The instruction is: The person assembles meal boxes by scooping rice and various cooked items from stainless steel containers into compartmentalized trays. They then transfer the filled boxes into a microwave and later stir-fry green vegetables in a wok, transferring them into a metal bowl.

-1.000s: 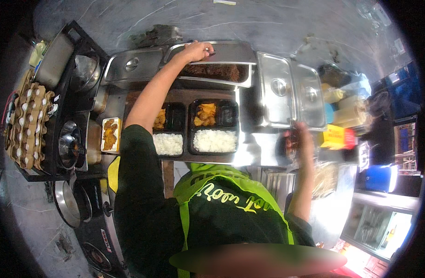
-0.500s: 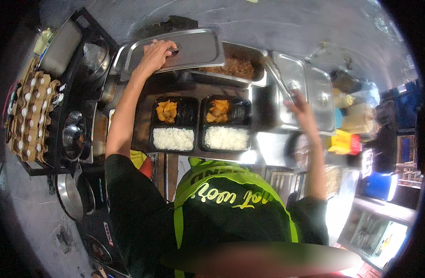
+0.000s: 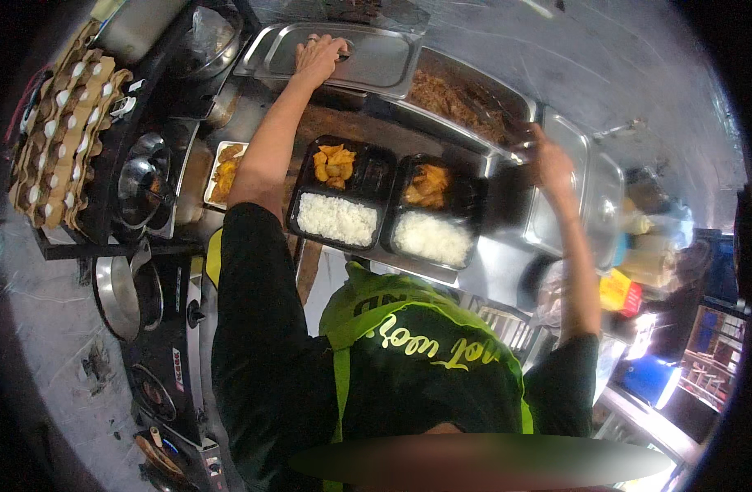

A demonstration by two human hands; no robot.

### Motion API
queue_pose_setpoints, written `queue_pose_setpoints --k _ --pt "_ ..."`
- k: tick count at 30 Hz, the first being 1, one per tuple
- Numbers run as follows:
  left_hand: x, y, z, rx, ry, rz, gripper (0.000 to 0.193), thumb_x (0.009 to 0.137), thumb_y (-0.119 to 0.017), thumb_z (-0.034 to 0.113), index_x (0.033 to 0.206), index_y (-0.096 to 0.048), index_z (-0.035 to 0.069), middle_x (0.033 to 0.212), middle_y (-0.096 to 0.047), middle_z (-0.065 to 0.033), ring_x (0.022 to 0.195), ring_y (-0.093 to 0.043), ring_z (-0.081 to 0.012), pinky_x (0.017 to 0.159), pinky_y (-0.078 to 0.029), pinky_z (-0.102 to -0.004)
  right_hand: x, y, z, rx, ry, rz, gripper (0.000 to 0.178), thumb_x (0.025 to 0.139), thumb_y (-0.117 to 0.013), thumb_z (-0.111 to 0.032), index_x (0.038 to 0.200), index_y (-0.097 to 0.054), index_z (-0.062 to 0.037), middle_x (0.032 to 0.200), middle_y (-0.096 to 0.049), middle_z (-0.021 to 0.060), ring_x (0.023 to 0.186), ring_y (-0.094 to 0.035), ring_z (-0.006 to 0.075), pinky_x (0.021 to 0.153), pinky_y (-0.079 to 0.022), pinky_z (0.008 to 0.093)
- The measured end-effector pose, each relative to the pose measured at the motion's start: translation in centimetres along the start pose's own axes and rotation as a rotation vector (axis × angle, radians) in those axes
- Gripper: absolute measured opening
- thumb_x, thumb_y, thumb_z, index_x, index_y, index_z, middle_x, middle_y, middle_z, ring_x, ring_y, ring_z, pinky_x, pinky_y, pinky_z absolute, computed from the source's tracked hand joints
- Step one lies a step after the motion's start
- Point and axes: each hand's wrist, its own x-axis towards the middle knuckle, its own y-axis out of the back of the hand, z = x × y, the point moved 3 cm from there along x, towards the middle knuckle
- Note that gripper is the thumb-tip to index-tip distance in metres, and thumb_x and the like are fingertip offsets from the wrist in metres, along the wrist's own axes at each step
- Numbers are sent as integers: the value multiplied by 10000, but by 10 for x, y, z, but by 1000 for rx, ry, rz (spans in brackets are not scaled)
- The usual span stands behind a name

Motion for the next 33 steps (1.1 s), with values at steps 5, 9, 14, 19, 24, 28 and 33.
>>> queue_pose_setpoints --k 5,9,14,19,24,28,33 --pt "8 0 0 -53 55 5 274 844 -533 122 1098 -568 217 1076 -575 -72 1052 -518 -346 853 -409 -491 3 -2 14 -41 8 -172 447 805 -630 -263 1212 -506 -124 1053 -627 130 937 -604 330 727 -490 423" --pt "6 8 5 -143 53 -34 335 826 -505 59 1132 -573 175 1102 -575 -103 1049 -526 -343 867 -417 -481 13 -10 12 -109 101 -95 473 780 -650 -252 1206 -507 -104 978 -642 143 889 -614 342 726 -494 437" --pt "-18 31 13 -107 9 345 371 809 -446 -1 1123 -581 142 1088 -582 -126 1021 -543 -330 842 -436 -457 45 -18 -9 -314 173 -75 465 752 -663 -280 1148 -549 -65 943 -644 168 836 -629 344 720 -507 445" --pt "-83 106 73 -370 196 59 310 855 -417 38 1117 -571 98 1060 -583 -163 975 -550 -362 821 -448 -428 75 -46 -7 -352 139 -257 508 721 -679 -380 1097 -578 -55 896 -640 210 812 -634 352 710 -514 438" --pt "-226 52 5 -372 534 -83 252 855 -455 123 1075 -576 101 1015 -604 -171 908 -593 -367 764 -480 -455 83 -39 -45 -262 232 -244 502 703 -688 -392 1056 -592 -49 897 -653 170 854 -627 342 726 -511 431" --pt "-267 70 20 -362 762 -179 243 853 -507 188 1074 -573 112 1039 -619 -145 931 -594 -353 792 -475 -443 74 -26 -29 -186 157 -220 476 739 -651 -304 1127 -565 -42 960 -634 203 910 -607 357 749 -485 446" --pt "-294 91 2 -1310 1139 574 188 845 -595 270 968 -587 128 873 -603 -109 811 -600 -250 711 -487 -367 73 -22 14 352 57 -70 416 795 -619 -202 1184 -561 -64 941 -657 143 753 -629 246 652 -473 347"
